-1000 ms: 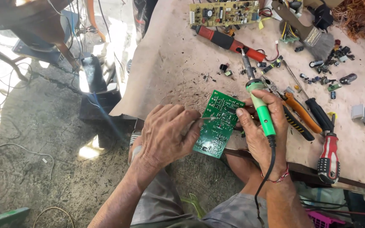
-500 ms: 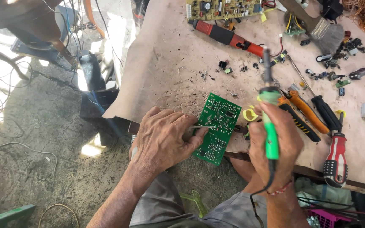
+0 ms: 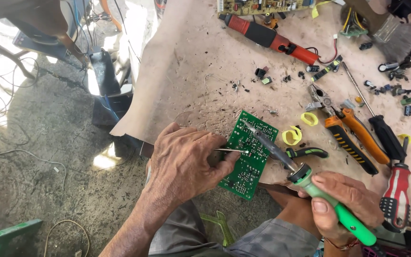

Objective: The person is soldering and trimming components on a green printed circuit board using a soldering iron and pliers.

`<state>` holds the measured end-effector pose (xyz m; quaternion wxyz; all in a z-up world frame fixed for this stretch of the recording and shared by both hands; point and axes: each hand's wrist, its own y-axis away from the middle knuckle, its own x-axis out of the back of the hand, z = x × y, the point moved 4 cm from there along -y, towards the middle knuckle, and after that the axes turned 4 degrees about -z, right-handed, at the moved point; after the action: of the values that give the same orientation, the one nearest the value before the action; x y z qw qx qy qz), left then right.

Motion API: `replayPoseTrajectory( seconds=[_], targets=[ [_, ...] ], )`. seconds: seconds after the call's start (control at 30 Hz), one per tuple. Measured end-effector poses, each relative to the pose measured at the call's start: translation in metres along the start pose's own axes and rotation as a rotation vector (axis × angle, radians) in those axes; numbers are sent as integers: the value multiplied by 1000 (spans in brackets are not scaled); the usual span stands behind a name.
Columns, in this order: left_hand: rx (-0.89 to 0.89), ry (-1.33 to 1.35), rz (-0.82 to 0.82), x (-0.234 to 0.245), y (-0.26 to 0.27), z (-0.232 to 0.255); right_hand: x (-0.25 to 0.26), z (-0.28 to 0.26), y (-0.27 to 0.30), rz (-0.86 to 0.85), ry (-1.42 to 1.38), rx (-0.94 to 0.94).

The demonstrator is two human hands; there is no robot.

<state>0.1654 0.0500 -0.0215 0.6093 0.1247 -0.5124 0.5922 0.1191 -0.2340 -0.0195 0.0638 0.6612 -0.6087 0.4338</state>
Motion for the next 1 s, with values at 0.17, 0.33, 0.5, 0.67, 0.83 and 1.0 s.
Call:
replayPoseTrajectory(
  seconds=[0.17, 0.33, 0.5, 0.67, 0.83, 1.0],
  targets=[
    [40, 35, 15, -1, 1, -2, 10, 22, 3, -153, -3, 54],
    [53, 27, 25, 1, 1, -2, 3, 15, 3, -40, -43, -33],
    [63, 22, 41, 1, 0, -2, -6, 8, -4, 52, -27, -11],
    [76, 40, -12, -3, 2, -5, -6, 9, -2, 54, -55, -56],
    [78, 19, 13, -1, 2, -4, -1, 19, 16, 169, 6, -62],
    [12, 33, 56, 2, 1, -1, 0, 35, 38, 271, -133, -174]
  ],
)
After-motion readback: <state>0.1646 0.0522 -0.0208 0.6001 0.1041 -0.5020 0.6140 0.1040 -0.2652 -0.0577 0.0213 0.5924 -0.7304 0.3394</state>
